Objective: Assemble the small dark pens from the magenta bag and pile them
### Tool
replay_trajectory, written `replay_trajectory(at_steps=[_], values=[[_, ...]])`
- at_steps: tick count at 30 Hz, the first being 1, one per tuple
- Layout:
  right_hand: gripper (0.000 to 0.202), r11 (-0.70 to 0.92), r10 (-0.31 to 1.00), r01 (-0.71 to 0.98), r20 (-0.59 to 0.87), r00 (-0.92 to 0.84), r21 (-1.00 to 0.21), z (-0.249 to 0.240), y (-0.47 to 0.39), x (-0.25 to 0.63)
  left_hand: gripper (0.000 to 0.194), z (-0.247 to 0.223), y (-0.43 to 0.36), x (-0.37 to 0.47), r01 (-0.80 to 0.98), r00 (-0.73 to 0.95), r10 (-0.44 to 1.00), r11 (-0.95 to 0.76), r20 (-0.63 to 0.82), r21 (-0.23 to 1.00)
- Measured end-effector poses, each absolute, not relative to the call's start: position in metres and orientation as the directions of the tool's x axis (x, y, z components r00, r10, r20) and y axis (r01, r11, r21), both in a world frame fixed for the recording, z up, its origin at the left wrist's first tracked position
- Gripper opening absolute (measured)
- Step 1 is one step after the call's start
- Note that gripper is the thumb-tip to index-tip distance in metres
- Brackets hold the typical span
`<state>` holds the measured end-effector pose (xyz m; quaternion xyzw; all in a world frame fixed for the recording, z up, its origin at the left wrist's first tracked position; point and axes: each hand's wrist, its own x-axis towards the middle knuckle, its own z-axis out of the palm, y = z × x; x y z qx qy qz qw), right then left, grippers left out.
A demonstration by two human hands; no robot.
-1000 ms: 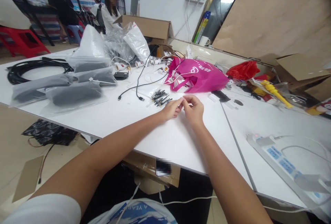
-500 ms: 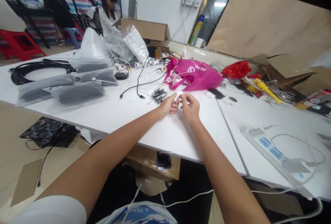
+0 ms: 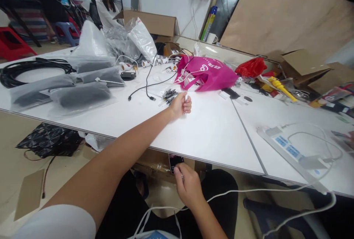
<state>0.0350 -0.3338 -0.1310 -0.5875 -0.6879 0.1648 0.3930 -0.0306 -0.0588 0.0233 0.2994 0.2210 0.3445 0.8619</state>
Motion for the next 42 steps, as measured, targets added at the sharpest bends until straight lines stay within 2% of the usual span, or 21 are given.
replay_trajectory(at_steps=[3,5,9,13,15,16,19,20,22,24,26,31,35,42], values=[[0.046,-0.008,0.992,0.625,0.074,0.106,-0.78,-0.163,-0.3,0.045,0.06,0.022,-0.059,-0.032,-0.453,0.678,0.711,0.604,-0.187,0.655],[0.052,-0.032,0.995,0.588,0.032,0.098,-0.808,-0.167,-0.277,0.047,0.06,0.022,-0.059,-0.033,-0.442,0.688,0.701,0.608,-0.186,0.659],[0.041,0.073,0.962,0.58,0.21,0.173,-0.811,-0.147,-0.283,0.027,0.064,0.026,-0.058,-0.037,-0.421,0.697,0.699,0.58,-0.16,0.698],[0.038,0.34,0.933,0.526,0.351,-0.082,-0.78,-0.1,-0.33,0.012,0.066,0.038,-0.056,-0.044,-0.42,0.743,0.669,0.49,-0.02,0.764],[0.036,0.379,0.917,0.504,0.388,-0.093,-0.776,-0.064,-0.329,0.024,0.066,0.043,-0.055,-0.049,-0.45,0.729,0.683,0.442,0.033,0.776],[0.035,0.346,0.923,0.484,0.384,-0.023,-0.803,-0.044,-0.317,0.034,0.066,0.045,-0.054,-0.05,-0.467,0.714,0.699,0.43,0.042,0.773],[0.014,0.033,0.964,0.431,0.142,0.224,-0.902,0.009,-0.243,0.069,0.067,0.048,-0.052,-0.054,-0.501,0.678,0.734,0.421,0.04,0.756],[0.014,-0.081,0.966,0.395,0.025,0.257,-0.915,0.021,-0.213,0.078,0.067,0.048,-0.052,-0.055,-0.509,0.669,0.742,0.416,0.042,0.754],[0.024,-0.303,0.943,0.199,-0.264,0.202,-0.932,0.034,-0.157,0.09,0.066,0.048,-0.051,-0.056,-0.525,0.643,0.764,0.398,0.044,0.752],[0.034,-0.395,0.918,0.009,-0.395,0.037,-0.918,0.034,-0.12,0.095,0.063,0.047,-0.05,-0.057,-0.523,0.625,0.78,0.387,0.032,0.759],[0.038,-0.384,0.923,-0.103,-0.381,-0.051,-0.918,0.027,-0.104,0.096,0.061,0.045,-0.049,-0.057,-0.496,0.625,0.781,0.389,0.008,0.777],[0.039,-0.325,0.945,-0.239,-0.321,-0.057,-0.915,0.011,-0.106,0.098,0.057,0.034,-0.047,-0.05,-0.404,0.615,0.788,0.339,-0.022,0.85],[0.039,-0.327,0.944,-0.245,-0.325,-0.051,-0.913,0.009,-0.106,0.099,0.059,0.028,-0.046,-0.046,-0.363,0.565,0.825,0.27,-0.02,0.892],[0.036,-0.347,0.938,-0.173,-0.344,-0.047,-0.922,0.01,-0.107,0.102,0.068,0.037,-0.042,-0.054,-0.494,0.553,0.833,0.331,-0.003,0.804]])
